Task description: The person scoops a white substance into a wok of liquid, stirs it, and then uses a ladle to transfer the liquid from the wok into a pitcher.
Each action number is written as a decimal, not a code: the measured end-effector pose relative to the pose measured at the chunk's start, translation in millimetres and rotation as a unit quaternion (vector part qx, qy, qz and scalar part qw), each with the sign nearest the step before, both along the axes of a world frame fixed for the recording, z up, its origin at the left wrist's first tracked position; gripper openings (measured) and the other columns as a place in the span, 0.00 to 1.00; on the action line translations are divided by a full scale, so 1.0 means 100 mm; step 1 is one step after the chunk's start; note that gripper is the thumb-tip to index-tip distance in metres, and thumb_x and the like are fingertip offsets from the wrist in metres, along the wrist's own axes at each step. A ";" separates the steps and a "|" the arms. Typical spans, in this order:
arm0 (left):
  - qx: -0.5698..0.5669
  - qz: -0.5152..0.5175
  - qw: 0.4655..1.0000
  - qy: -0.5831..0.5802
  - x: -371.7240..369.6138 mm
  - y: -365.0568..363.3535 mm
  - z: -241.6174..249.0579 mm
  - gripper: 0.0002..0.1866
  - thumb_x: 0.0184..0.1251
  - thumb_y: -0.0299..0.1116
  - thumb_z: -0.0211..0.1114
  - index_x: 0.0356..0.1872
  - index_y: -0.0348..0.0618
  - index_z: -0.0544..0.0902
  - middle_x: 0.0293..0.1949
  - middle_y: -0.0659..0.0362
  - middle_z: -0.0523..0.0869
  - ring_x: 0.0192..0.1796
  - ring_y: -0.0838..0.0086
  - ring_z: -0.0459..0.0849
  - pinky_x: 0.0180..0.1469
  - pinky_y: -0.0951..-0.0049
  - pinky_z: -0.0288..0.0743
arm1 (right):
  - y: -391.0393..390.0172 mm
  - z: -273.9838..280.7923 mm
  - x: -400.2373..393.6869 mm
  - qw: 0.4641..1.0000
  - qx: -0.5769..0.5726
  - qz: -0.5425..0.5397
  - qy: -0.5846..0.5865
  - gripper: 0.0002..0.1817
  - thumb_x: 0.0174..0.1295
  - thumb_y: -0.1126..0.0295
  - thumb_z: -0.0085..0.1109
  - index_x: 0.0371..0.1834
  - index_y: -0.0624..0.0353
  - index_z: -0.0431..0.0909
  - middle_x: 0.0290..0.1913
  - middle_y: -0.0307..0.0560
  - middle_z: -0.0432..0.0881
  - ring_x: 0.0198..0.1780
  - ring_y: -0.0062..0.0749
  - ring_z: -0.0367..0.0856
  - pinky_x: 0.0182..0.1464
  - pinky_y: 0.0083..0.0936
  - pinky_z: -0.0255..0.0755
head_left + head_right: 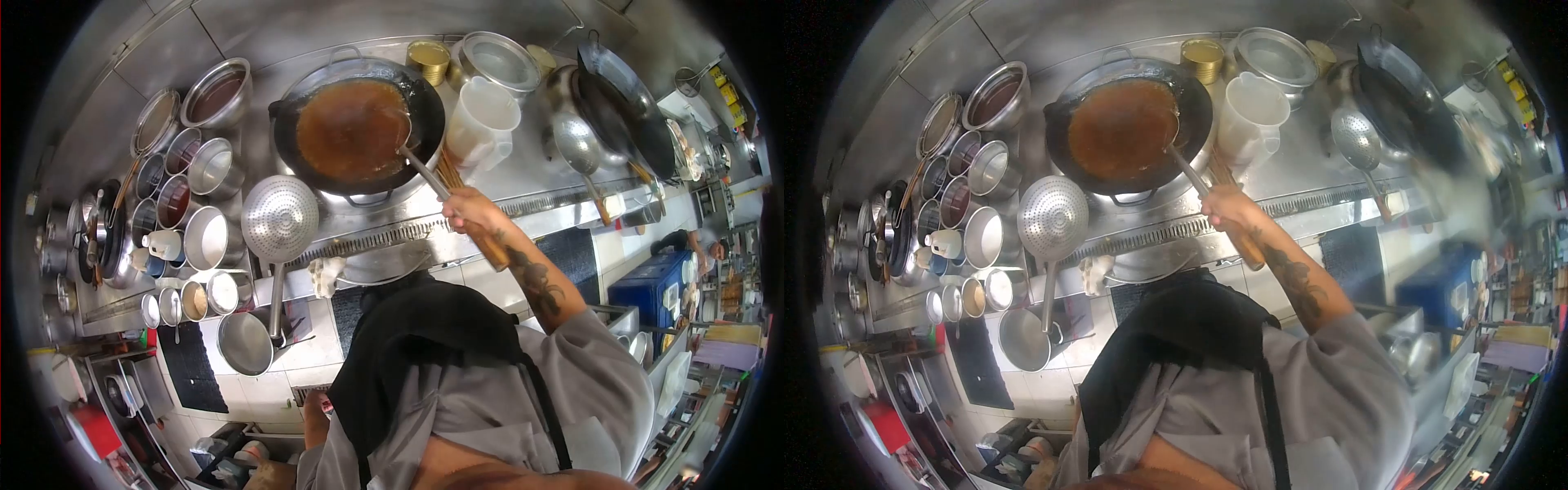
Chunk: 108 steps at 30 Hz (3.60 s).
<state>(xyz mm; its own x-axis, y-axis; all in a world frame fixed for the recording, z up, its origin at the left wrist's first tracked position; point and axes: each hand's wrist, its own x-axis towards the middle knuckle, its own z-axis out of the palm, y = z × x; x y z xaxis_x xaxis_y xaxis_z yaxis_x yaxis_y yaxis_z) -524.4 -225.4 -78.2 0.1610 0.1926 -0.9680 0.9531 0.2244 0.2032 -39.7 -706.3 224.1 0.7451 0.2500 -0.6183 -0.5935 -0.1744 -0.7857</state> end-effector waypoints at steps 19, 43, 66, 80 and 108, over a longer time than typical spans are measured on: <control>0.019 -0.062 0.992 -0.108 0.34 -0.15 0.54 0.11 0.56 0.21 0.61 0.40 0.45 0.79 0.35 0.60 0.77 0.37 0.70 0.76 0.44 0.62 0.75 | -0.44 0.66 -0.22 0.878 0.433 -0.111 0.170 0.17 0.64 0.74 0.41 0.55 0.69 0.63 0.28 0.35 0.66 0.17 0.13 0.62 0.17 0.12 0.55; 0.066 -0.262 0.921 -0.282 0.89 -0.36 1.55 0.15 0.60 0.16 0.55 0.45 0.47 0.76 0.41 0.62 0.75 0.46 0.70 0.74 0.51 0.65 0.72 | -1.39 0.93 -0.79 0.832 -0.372 -0.088 -0.401 0.23 0.57 0.78 0.50 0.59 0.70 0.68 0.27 0.39 0.74 0.21 0.18 0.70 0.23 0.18 0.65; 0.052 -0.006 0.997 0.047 0.34 0.13 -0.54 0.04 0.51 0.25 0.63 0.28 0.46 0.82 0.25 0.62 0.81 0.24 0.73 0.77 0.29 0.64 0.77 | -0.17 -0.26 0.21 0.917 -0.238 0.040 -0.318 0.10 0.55 0.74 0.54 0.39 0.67 0.73 0.21 0.42 0.73 0.16 0.23 0.69 0.19 0.21 0.63; 0.007 0.035 0.998 0.055 -0.10 -0.16 -0.57 0.02 0.61 0.28 0.61 0.31 0.48 0.81 0.25 0.61 0.81 0.26 0.71 0.79 0.34 0.62 0.79 | -0.27 0.13 -0.09 0.890 0.414 -0.040 0.190 0.16 0.62 0.73 0.46 0.53 0.66 0.63 0.28 0.35 0.71 0.18 0.16 0.68 0.16 0.16 0.58; 0.030 -0.074 0.997 -0.018 0.62 0.07 -0.07 0.05 0.60 0.25 0.60 0.36 0.47 0.78 0.31 0.61 0.79 0.32 0.71 0.78 0.39 0.64 0.78 | -1.27 1.04 -0.80 0.883 -0.264 -0.128 -0.366 0.22 0.56 0.78 0.50 0.56 0.72 0.69 0.24 0.42 0.74 0.18 0.21 0.70 0.20 0.21 0.64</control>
<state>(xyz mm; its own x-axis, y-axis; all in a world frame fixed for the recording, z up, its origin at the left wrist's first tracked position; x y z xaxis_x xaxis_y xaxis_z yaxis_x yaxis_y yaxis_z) -462.4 -218.0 -85.6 0.2263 0.2220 -0.9484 0.9666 0.0692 0.2469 -120.2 -832.9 328.0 0.9837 -0.1640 0.0731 -0.0329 -0.5650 -0.8244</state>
